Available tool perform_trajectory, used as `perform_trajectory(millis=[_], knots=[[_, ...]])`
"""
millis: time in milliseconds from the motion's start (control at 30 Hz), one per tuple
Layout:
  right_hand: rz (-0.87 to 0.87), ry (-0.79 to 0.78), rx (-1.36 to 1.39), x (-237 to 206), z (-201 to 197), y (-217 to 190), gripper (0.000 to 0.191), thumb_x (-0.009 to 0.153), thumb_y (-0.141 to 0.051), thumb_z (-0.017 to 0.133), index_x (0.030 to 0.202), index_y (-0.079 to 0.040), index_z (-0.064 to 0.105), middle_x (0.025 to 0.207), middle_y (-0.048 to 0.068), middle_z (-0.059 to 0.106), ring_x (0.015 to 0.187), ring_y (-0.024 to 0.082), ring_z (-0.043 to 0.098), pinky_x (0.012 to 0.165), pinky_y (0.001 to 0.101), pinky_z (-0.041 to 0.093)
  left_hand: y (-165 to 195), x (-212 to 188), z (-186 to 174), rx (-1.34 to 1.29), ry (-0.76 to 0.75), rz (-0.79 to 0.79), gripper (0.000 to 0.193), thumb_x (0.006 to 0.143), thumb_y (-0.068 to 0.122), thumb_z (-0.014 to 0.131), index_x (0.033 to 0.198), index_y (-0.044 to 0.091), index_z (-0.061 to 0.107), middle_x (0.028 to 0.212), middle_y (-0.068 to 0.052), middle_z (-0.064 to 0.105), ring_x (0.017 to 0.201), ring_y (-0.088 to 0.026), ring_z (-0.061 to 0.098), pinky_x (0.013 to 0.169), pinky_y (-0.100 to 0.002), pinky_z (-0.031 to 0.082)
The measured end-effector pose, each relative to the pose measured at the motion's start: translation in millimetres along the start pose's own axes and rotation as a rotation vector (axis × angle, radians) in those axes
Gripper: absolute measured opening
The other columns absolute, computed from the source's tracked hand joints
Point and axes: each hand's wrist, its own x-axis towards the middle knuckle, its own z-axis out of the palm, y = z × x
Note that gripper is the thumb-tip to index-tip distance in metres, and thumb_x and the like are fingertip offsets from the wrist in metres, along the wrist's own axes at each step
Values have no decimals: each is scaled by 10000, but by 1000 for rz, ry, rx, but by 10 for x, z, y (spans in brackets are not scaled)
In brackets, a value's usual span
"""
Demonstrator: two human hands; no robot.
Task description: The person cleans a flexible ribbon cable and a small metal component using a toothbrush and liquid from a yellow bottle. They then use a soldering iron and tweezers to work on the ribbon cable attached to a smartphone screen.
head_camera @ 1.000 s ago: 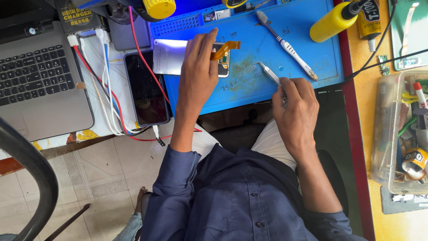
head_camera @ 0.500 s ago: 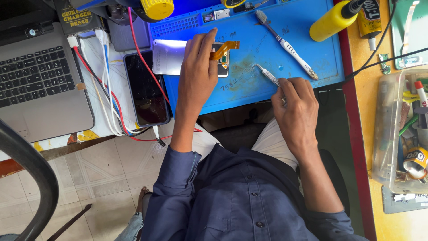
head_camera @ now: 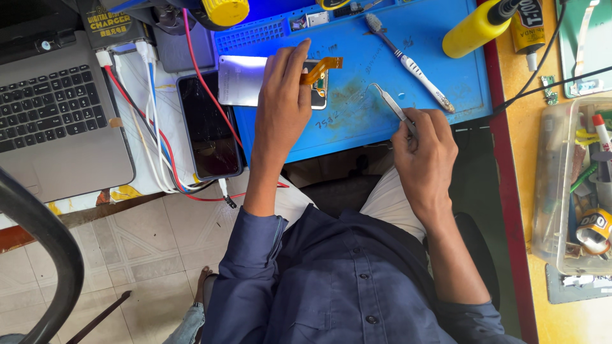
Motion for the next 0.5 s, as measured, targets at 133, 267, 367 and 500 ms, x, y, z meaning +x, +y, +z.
perform_trajectory(millis=[133, 267, 367, 500], knots=[[-71, 61, 41, -48, 4, 7, 207, 980, 62, 732, 1175, 16, 676, 1094, 131, 655, 824, 229, 646, 730, 345, 529, -5, 1, 3, -19, -2, 2, 578, 906, -116, 593, 1461, 9, 492, 1253, -128, 563, 1131, -284, 606, 958, -418, 544], [-217, 114, -45, -134, 50, 22, 239, 965, 85, 765, 1168, -1, 673, 1112, 130, 643, 949, 273, 644, 803, 365, 532, -10, 4, 14, -17, 0, 5, 584, 898, -122, 588, 1460, 9, 498, 1249, -126, 567, 1121, -272, 612, 955, -407, 554], [-284, 122, -117, -199, 105, 28, 250, 937, 104, 769, 1149, 8, 677, 1085, 127, 647, 949, 297, 622, 800, 393, 511, -12, 6, 14, -11, -1, 2, 573, 907, -123, 587, 1459, 5, 496, 1248, -124, 569, 1116, -272, 612, 945, -406, 552], [-315, 146, -150, -250, 155, 13, 252, 932, 128, 772, 1144, 22, 684, 1069, 131, 649, 910, 296, 605, 767, 402, 499, -3, 3, 11, -15, -9, -9, 568, 911, -125, 577, 1459, 5, 498, 1249, -123, 568, 1118, -270, 614, 948, -401, 556]])
